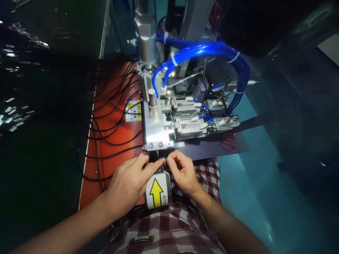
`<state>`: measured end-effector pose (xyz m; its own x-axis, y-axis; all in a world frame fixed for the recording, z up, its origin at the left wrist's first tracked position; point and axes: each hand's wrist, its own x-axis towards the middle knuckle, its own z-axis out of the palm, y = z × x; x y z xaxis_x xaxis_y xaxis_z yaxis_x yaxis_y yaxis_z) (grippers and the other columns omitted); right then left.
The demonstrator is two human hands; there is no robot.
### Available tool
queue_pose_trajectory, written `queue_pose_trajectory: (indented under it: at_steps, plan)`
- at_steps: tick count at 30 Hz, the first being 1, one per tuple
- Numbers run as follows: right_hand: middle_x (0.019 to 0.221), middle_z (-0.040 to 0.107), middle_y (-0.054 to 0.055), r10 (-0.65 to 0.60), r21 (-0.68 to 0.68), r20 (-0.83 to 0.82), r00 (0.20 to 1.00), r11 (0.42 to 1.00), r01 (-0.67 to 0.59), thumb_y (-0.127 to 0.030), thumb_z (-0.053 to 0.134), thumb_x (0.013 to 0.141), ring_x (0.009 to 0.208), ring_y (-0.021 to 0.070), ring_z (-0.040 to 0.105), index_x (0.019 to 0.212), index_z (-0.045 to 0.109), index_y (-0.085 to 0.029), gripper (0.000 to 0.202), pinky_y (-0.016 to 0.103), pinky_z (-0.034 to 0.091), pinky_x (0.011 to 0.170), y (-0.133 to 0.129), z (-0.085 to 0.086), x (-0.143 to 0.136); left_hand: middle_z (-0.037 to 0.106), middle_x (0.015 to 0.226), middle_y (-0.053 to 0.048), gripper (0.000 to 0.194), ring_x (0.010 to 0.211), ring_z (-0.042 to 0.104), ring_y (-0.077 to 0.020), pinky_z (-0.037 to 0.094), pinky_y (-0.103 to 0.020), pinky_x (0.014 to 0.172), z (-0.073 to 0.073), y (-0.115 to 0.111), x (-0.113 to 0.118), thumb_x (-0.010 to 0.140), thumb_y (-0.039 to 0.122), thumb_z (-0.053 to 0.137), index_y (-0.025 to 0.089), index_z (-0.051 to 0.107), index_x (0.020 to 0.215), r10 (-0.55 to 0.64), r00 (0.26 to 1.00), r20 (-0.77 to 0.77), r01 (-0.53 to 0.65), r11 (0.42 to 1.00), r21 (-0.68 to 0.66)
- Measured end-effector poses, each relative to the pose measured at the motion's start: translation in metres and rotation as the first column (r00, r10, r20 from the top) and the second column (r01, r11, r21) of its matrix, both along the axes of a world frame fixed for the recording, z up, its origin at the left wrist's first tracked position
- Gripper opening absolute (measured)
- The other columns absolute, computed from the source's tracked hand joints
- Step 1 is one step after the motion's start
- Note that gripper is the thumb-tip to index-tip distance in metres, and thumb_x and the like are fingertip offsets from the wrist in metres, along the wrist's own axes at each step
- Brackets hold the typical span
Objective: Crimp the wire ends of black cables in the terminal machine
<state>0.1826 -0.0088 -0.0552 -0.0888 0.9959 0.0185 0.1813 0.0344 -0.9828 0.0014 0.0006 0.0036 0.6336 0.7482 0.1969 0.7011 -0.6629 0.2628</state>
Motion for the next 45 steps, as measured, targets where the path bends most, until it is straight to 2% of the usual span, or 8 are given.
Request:
queue_pose_trajectory:
  at_steps: [7, 13, 19, 25, 33, 35, 40, 45]
  plan:
    - [0.07, 0.053, -0.001, -0.046, -0.081, 0.001, 0.999, 0.996, 0.046, -0.026, 0.051, 0.089, 0.061, 0.0131, 0.047, 0.083, 0.056, -0.019, 0.011, 0.025, 0.038, 0.058, 0.0, 0.009, 0.004, 0.054, 0.077, -0.007, 0.033, 0.061, 0.056, -0.0185, 0.049, -0.03, 0.05, -0.001, 0.0, 0.0, 0.091, 0.016, 0.037, 0.015, 0.063, 0.111, 0.001, 1.0, 0.026, -0.001, 1.0, -0.013]
    - [0.062, 0.044, -0.004, -0.139, -0.097, 0.016, 0.99, 0.985, 0.14, -0.023, 0.054, 0.086, 0.054, 0.0107, 0.038, 0.07, 0.053, -0.018, 0.017, 0.024, 0.032, 0.051, 0.001, 0.01, -0.006, 0.053, 0.078, -0.006, 0.033, 0.062, 0.056, -0.0175, 0.048, -0.028, 0.052, -0.004, 0.0, -0.002, 0.09, 0.016, 0.038, 0.017, 0.062, 0.112, 0.007, 1.0, 0.022, -0.007, 1.0, -0.007]
    - [0.058, 0.042, -0.005, -0.219, -0.304, -0.12, 0.968, 0.936, 0.174, -0.031, 0.052, 0.086, 0.049, 0.0094, 0.034, 0.073, 0.054, -0.017, 0.019, 0.022, 0.028, 0.044, -0.009, 0.008, -0.005, 0.054, 0.076, -0.005, 0.033, 0.062, 0.055, -0.0157, 0.046, -0.025, 0.053, -0.004, 0.001, -0.002, 0.091, 0.015, 0.036, 0.015, 0.064, 0.109, 0.008, 0.998, 0.066, -0.008, 1.0, 0.003]
    - [0.06, 0.051, -0.002, -0.148, -0.361, -0.081, 0.986, 0.926, 0.109, -0.03, 0.059, 0.082, 0.052, 0.0101, 0.041, 0.071, 0.059, -0.015, 0.018, 0.022, 0.033, 0.046, -0.017, 0.023, -0.011, 0.056, 0.077, -0.005, 0.032, 0.064, 0.056, -0.0162, 0.047, -0.026, 0.054, -0.003, 0.001, -0.001, 0.092, 0.017, 0.036, 0.014, 0.063, 0.109, 0.021, 0.995, 0.1, -0.017, 0.999, -0.036]
    - [0.064, 0.052, 0.001, -0.146, 0.077, 0.382, 0.912, 0.989, 0.127, -0.021, 0.051, 0.086, 0.059, 0.0141, 0.046, 0.069, 0.057, -0.018, 0.018, 0.026, 0.037, 0.058, -0.012, 0.04, -0.008, 0.057, 0.078, -0.006, 0.031, 0.064, 0.057, -0.0156, 0.049, -0.025, 0.055, 0.001, 0.002, -0.001, 0.092, 0.018, 0.036, 0.015, 0.064, 0.105, 0.02, 0.996, 0.081, -0.016, 0.999, -0.042]
    - [0.065, 0.051, 0.001, -0.139, 0.036, 0.317, 0.938, 0.99, 0.134, -0.022, 0.052, 0.086, 0.059, 0.0141, 0.046, 0.07, 0.056, -0.019, 0.017, 0.026, 0.036, 0.058, -0.01, 0.036, -0.007, 0.057, 0.077, -0.006, 0.032, 0.063, 0.057, -0.016, 0.049, -0.025, 0.054, 0.002, 0.002, -0.001, 0.091, 0.017, 0.036, 0.014, 0.064, 0.105, 0.02, 0.997, 0.077, -0.017, 0.999, -0.043]
    - [0.053, 0.043, -0.004, -0.132, -0.387, -0.156, 0.979, 0.92, 0.062, -0.035, 0.058, 0.081, 0.045, 0.0098, 0.035, 0.069, 0.055, -0.017, 0.022, 0.023, 0.028, 0.042, -0.002, 0.019, -0.002, 0.057, 0.076, -0.006, 0.031, 0.063, 0.058, -0.0169, 0.049, -0.026, 0.054, 0.001, 0.002, -0.001, 0.09, 0.014, 0.037, 0.014, 0.064, 0.105, 0.018, 0.997, 0.075, -0.014, 0.998, -0.056]
    - [0.057, 0.051, -0.002, -0.186, -0.36, -0.123, 0.975, 0.924, 0.13, -0.038, 0.057, 0.082, 0.048, 0.0108, 0.04, 0.073, 0.063, -0.015, 0.025, 0.023, 0.031, 0.045, 0.002, 0.015, -0.003, 0.058, 0.078, -0.007, 0.031, 0.064, 0.058, -0.017, 0.05, -0.027, 0.054, 0.0, 0.001, -0.002, 0.089, 0.013, 0.038, 0.015, 0.064, 0.106, 0.02, 0.996, 0.086, -0.016, 0.999, -0.044]
